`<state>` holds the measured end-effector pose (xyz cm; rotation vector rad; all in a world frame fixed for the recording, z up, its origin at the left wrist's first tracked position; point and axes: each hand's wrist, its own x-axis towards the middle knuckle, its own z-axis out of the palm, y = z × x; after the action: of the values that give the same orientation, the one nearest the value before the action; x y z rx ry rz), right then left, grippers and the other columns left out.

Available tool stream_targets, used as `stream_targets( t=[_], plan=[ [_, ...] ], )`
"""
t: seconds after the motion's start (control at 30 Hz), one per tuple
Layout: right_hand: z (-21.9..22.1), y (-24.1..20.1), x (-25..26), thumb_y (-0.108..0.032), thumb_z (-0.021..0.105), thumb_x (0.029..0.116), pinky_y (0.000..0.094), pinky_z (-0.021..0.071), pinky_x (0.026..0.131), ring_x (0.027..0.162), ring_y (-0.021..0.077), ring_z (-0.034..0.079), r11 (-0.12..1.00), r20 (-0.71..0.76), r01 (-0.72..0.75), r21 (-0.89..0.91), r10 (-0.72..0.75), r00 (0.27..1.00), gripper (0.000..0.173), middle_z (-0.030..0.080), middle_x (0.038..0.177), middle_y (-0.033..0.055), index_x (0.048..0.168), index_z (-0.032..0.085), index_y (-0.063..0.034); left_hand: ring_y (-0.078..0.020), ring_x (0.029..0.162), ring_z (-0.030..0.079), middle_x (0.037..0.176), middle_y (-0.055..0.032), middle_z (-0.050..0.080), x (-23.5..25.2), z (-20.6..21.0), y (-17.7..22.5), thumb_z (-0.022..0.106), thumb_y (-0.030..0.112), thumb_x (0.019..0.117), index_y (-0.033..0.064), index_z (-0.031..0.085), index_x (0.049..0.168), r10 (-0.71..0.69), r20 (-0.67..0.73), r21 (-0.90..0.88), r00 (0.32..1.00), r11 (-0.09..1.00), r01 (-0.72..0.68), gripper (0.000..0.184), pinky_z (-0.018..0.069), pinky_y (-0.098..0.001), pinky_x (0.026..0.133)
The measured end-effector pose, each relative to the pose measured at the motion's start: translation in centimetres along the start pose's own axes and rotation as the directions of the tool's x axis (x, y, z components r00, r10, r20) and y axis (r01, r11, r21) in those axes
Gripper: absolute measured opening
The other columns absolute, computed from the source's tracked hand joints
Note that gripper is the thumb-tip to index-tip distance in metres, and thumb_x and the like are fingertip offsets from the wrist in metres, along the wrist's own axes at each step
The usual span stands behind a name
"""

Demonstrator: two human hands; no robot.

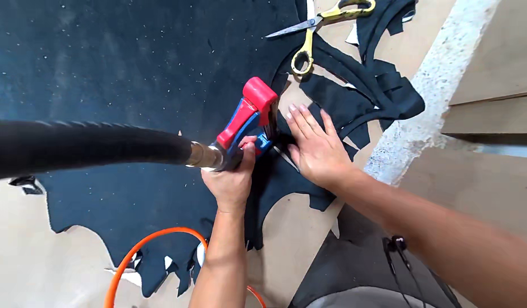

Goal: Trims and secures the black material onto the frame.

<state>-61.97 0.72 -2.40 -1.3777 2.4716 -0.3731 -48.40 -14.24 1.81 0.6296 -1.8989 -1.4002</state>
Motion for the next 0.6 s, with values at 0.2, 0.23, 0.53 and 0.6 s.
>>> stream_targets(
  t=[0.2, 0.23, 0.53, 0.6],
  plan=[
    [0.2, 0.2, 0.5, -0.035, 0.025, 0.1076, 0.0591, 0.0072, 0.127, 0.16, 0.022, 0.012, 0.999, 0.026, -0.022, -0.033, 0.023, 0.999, 0.062, 0.019, 0.173, 0.0037, 0.164, 0.026, -0.0095, -0.0302, 0.086, 0.075, 0.091, -0.0143, 0.075, 0.7, 0.6, -0.5, 0.077, 0.007, 0.0872, -0.001, 0.063, 0.1, 0.029, -0.022, 0.026, 0.999, 0.999, -0.028, 0.021, 0.0642, -0.0491, 0.082],
    [0.1, 0.1, 0.6, -0.035, 0.026, 0.1074, 0.0591, 0.007, 0.127, 0.16, 0.022, 0.012, 0.999, 0.026, -0.018, -0.036, 0.019, 0.999, 0.062, 0.018, 0.173, 0.0038, 0.164, 0.026, -0.0094, -0.03, 0.087, 0.075, 0.092, -0.0143, 0.075, 0.9, 0.5, -0.3, 0.077, 0.007, 0.0878, -0.0011, 0.064, 0.1, 0.027, -0.009, 0.025, 1.0, 0.999, -0.027, 0.019, 0.0641, -0.0488, 0.083],
    [0.5, 0.1, 0.2, -0.037, 0.028, 0.1081, 0.0571, 0.0072, 0.128, 0.16, 0.02, 0.013, 1.0, -0.021, -0.021, 0.017, 0.022, 1.0, 0.062, 0.02, 0.173, 0.0027, 0.164, 0.028, -0.0105, -0.0326, 0.09, 0.076, 0.096, -0.0142, 0.077, -1.0, 0.5, 0.1, 0.079, 0.008, 0.0873, 0.0015, 0.064, 0.102, 0.009, 0.013, 0.036, 1.0, 0.999, -0.009, 0.022, 0.0648, -0.0514, 0.086],
    [0.6, 0.3, 0.4, -0.036, 0.028, 0.1081, 0.0568, 0.0082, 0.128, 0.16, 0.0202, 0.015, 1.0, -0.047, -0.019, 0.007, 0.019, 0.999, 0.061, 0.022, 0.172, 0.0035, 0.163, 0.03, -0.0097, -0.0316, 0.089, 0.076, 0.095, -0.0129, 0.076, -0.8, 0.7, 0.0, 0.08, 0.009, 0.0865, 0.0019, 0.063, 0.103, 0.003, 0.016, 0.032, 1.0, 0.999, -0.003, 0.026, 0.0648, -0.0511, 0.084]
  ],
)
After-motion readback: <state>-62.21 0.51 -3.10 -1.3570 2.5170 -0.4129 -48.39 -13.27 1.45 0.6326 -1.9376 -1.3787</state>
